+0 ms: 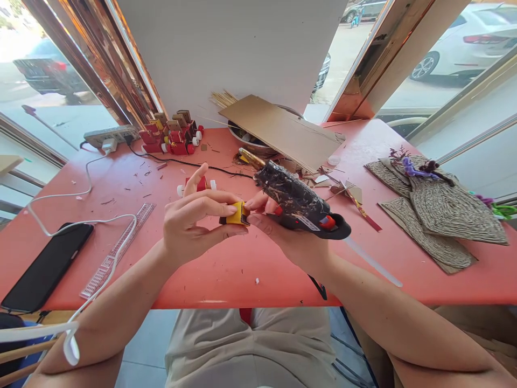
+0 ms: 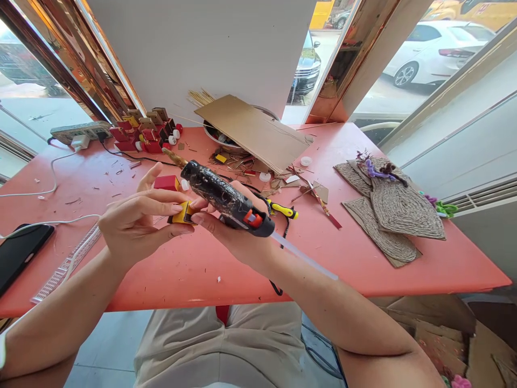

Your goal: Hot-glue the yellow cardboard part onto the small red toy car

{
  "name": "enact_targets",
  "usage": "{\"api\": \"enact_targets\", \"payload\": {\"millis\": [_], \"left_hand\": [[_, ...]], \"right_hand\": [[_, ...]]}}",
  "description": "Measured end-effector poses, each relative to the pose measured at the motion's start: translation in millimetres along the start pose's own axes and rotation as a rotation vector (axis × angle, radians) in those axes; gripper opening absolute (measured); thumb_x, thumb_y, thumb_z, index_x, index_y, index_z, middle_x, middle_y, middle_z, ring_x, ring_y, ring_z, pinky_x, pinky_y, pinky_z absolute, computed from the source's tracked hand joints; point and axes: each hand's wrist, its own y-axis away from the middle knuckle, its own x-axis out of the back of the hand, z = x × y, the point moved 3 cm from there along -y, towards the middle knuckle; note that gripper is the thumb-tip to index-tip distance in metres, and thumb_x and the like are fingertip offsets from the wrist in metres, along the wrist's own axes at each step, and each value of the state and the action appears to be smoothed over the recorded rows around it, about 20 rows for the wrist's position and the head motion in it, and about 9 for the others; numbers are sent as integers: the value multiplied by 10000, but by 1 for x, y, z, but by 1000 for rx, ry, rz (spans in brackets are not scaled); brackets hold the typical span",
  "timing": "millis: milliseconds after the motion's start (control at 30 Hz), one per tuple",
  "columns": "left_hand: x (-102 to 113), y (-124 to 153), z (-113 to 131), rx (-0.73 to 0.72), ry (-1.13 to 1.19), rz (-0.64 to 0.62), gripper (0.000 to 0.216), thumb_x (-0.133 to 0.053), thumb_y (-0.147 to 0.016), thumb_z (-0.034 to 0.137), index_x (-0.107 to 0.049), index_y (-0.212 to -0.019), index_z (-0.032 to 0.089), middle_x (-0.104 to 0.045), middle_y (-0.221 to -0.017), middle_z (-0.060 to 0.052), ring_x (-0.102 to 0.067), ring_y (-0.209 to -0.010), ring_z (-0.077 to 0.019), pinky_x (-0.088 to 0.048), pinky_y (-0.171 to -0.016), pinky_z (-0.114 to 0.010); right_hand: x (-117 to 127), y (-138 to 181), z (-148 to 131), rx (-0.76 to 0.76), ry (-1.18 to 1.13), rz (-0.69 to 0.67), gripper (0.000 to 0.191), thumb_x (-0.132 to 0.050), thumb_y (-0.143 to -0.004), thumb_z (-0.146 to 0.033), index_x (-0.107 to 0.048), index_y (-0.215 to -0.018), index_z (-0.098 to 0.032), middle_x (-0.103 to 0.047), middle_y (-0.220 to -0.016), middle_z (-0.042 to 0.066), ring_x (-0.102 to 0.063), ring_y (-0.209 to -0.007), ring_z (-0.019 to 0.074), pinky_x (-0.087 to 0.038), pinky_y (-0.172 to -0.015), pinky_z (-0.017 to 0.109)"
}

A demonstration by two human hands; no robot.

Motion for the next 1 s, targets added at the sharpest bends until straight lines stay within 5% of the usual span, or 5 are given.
{"api": "enact_targets", "payload": {"millis": [267, 533, 833, 1000], "left_hand": [[-2, -4, 5, -78, -40, 4, 237, -958, -787, 431, -738, -798, 343, -835, -843, 46, -785, -712, -198, -533, -1200, -627], [0, -2, 3, -29, -65, 25, 295, -987, -722, 493, -733, -772, 353, -806, -810, 68, -767, -709, -204, -388, -1310, -682], [-1, -3, 5, -99, -83, 13, 233, -967, -767, 432, -749, -817, 366, -817, -846, 69, -777, -726, -205, -405, -1293, -689], [0, -2, 5, -58, -57, -2, 241, -972, -770, 419, -749, -842, 364, -820, -871, 65, -793, -765, -213, -400, -1303, -677]], "right_hand": [[-3, -4, -2, -51, -56, -9, 429, -885, -860, -492, -532, -747, -275, -779, -899, 10, -774, -908, 205, -687, -830, 397], [-2, -5, -3, -66, -42, -8, 444, -891, -840, -556, -561, -749, -273, -767, -915, 22, -768, -914, 221, -674, -888, 433], [-3, -2, -2, -65, -27, -9, 414, -883, -863, -505, -557, -759, -271, -811, -963, 34, -748, -812, 191, -634, -701, 358], [-4, -2, 0, -51, -47, -5, 397, -882, -870, -470, -551, -772, -274, -803, -943, 20, -782, -898, 203, -670, -774, 370]]}}
